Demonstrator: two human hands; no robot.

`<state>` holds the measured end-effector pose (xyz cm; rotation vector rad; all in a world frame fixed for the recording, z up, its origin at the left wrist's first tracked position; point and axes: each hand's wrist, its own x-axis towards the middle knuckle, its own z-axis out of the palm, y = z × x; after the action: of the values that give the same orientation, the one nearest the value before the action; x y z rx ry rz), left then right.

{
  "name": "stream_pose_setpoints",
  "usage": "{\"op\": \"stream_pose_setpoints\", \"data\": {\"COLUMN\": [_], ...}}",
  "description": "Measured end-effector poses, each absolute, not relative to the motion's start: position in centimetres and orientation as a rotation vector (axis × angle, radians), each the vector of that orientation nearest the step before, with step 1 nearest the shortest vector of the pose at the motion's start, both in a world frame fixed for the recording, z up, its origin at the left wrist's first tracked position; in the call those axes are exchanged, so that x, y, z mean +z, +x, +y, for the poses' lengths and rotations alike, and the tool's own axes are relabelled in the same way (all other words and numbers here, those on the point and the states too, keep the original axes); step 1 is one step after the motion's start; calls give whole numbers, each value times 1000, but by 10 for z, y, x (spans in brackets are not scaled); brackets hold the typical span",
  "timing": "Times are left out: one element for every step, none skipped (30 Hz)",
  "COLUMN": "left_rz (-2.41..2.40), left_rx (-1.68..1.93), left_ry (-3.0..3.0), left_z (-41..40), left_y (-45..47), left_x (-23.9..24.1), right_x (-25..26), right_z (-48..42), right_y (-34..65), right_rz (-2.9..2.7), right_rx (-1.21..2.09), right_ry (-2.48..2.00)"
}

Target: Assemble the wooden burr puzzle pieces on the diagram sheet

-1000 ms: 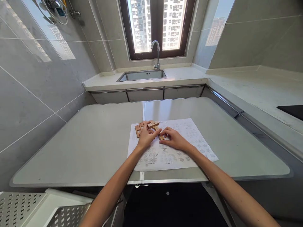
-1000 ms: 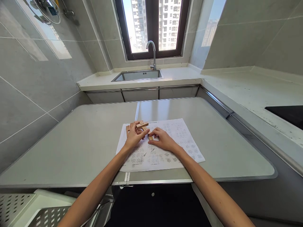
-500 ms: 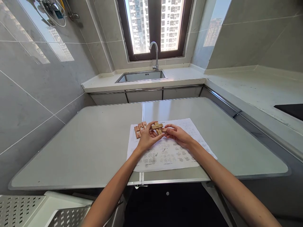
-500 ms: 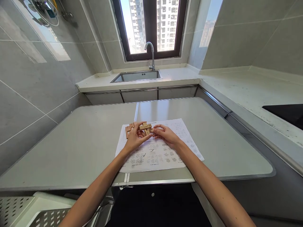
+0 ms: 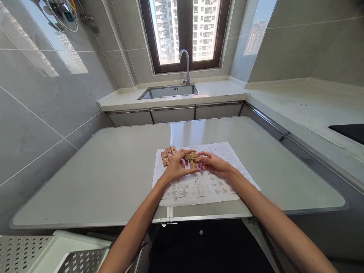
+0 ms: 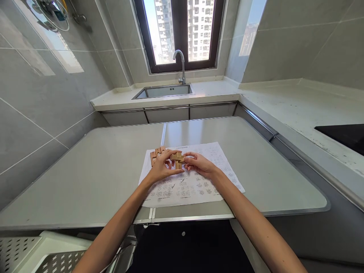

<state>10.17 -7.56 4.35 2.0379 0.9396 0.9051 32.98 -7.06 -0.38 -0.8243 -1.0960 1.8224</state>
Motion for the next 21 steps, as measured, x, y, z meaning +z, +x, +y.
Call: {"op": "stream_pose_setpoints", "data": {"left_rz": [926,915,903,891,881,874,870,870,874,877,878,875,867,854,837,821,808,803,807,819,836], "left_rx": [899,891,875,851,820,785,749,719,696,681,671,662,648,628,601,572,547,529,523,527,545], "left_ry": [2046,2046,2039,2026,2008,1987,1966,1947,1932,1918,1906,1897,1890,1886,1885,1884,1884,1885,1888,1894,1902], "left_z": [-76,-76,-76,-76,-76,-77,-77,-77,-77,-77,-77,-77,-76,-76,-76,-77,-77,-78,-79,-80,-81], "left_y": [102,102,102,102,101,101,101,100,99,99,98,98,98,98,98,98,99,99,100,100,101], "left_x": [44,44,44,44,45,45,45,46,46,46,46,46,46,46,46,46,46,47,47,48,49], "right_x": [-3,-3,-3,-2,-2,-1,-1,-1,-1,-1,-1,-1,-1,-1,-1,-1,-1,-1,0,0,1], "right_z": [-71,-71,-71,-71,-71,-72,-72,-72,-72,-72,-72,-72,-72,-72,-73,-73,-74,-74,-75,-75,-76], "right_y": [330,330,331,331,332,332,333,334,334,335,335,335,335,335,335,334,334,334,333,333,332], "right_rz": [-1102,-1109,-1117,-1126,-1137,-1147,-1158,-1168,-1177,-1187,-1197,-1209,-1223,-1239,-1258,-1277,-1294,-1310,-1322,-1330,-1336], "right_rx": [1828,1834,1838,1843,1849,1854,1858,1861,1862,1862,1862,1864,1868,1874,1880,1886,1890,1889,1885,1876,1862], "right_ry": [-824,-824,-824,-825,-828,-832,-837,-843,-849,-854,-857,-858,-857,-854,-852,-850,-848,-847,-847,-847,-846]}}
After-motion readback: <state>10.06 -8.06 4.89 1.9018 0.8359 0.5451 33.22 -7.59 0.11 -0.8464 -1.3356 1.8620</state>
